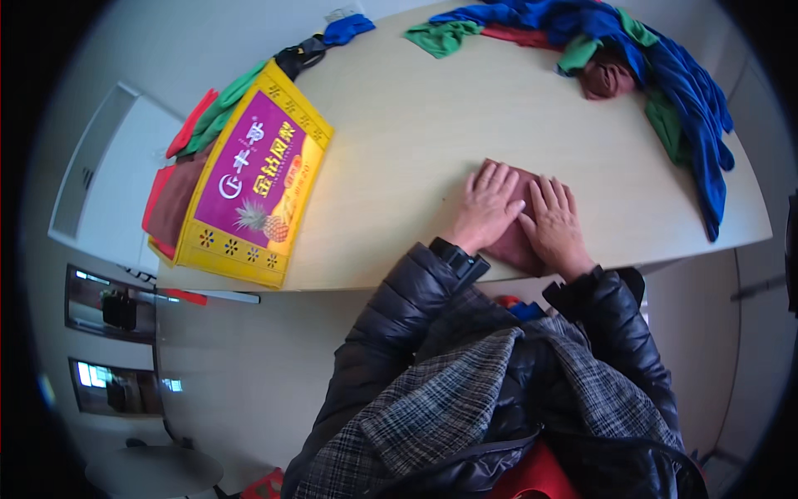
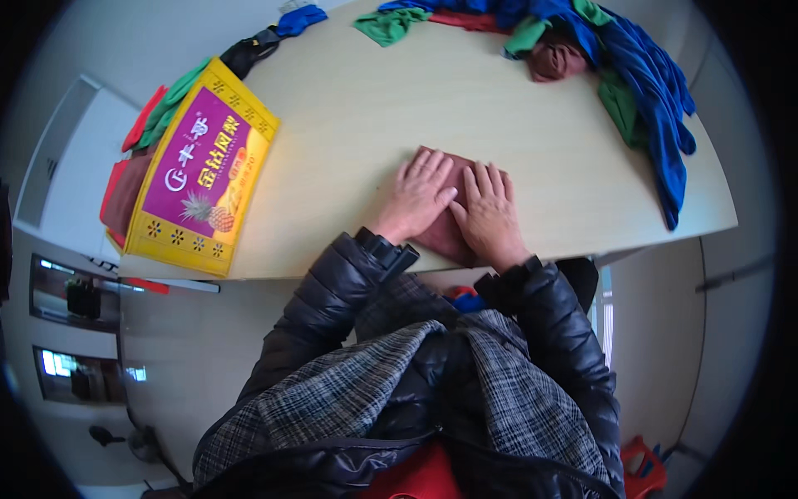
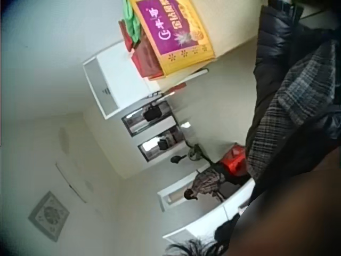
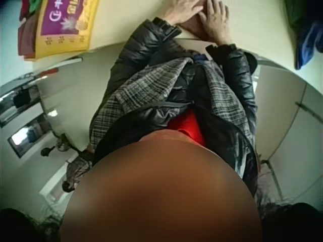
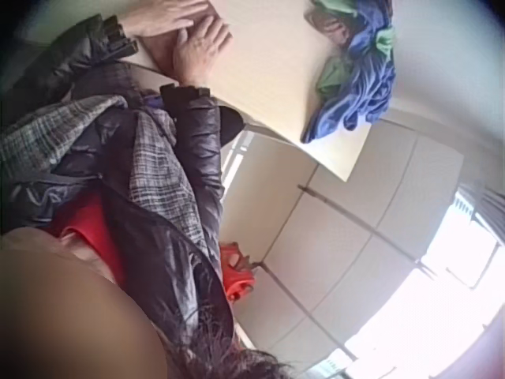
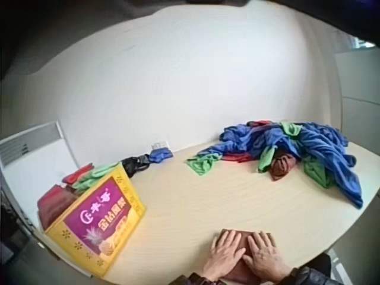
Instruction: The person is folding a reddish-brown cloth piece on a light-colored table.
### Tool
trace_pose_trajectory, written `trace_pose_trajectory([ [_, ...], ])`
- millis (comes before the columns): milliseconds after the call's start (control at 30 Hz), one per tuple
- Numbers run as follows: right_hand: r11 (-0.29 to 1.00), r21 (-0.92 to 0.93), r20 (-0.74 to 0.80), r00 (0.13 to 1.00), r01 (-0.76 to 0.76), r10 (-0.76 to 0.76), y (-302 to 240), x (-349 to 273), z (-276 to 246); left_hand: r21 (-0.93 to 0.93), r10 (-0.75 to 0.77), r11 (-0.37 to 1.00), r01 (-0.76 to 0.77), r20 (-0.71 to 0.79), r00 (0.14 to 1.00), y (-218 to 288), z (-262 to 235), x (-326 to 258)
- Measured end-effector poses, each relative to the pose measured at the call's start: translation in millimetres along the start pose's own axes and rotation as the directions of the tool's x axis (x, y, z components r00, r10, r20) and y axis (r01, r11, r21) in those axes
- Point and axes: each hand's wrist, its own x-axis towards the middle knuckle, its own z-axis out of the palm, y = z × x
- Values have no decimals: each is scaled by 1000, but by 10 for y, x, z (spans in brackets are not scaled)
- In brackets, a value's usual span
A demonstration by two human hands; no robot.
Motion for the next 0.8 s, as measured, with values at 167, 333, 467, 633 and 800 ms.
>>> trace_pose_trajectory([
  [167, 999, -29, -17, 999, 42, -42, 1, -1, 69, -70, -27, 997, 31, 56, 998, -5, -78, -11],
  [333, 1000, -16, 95, 995, 9, -8, 8, 96, -25, -58, -77, 995, 81, 70, 995, 26, -180, -103],
  [467, 1000, 22, 40, 999, -12, 11, 122, 165, -45, -66, -38, 998, 26, -184, 982, 240, -498, -433],
  [633, 995, 101, 100, 995, -29, 18, 50, 146, -65, -466, -226, 877, 117, -187, 956, 458, -830, -1275],
  [800, 990, 138, 164, 986, 7, -30, -354, -2, -185, -519, -446, 601, 608, 413, 794, 259, -891, -1686],
])
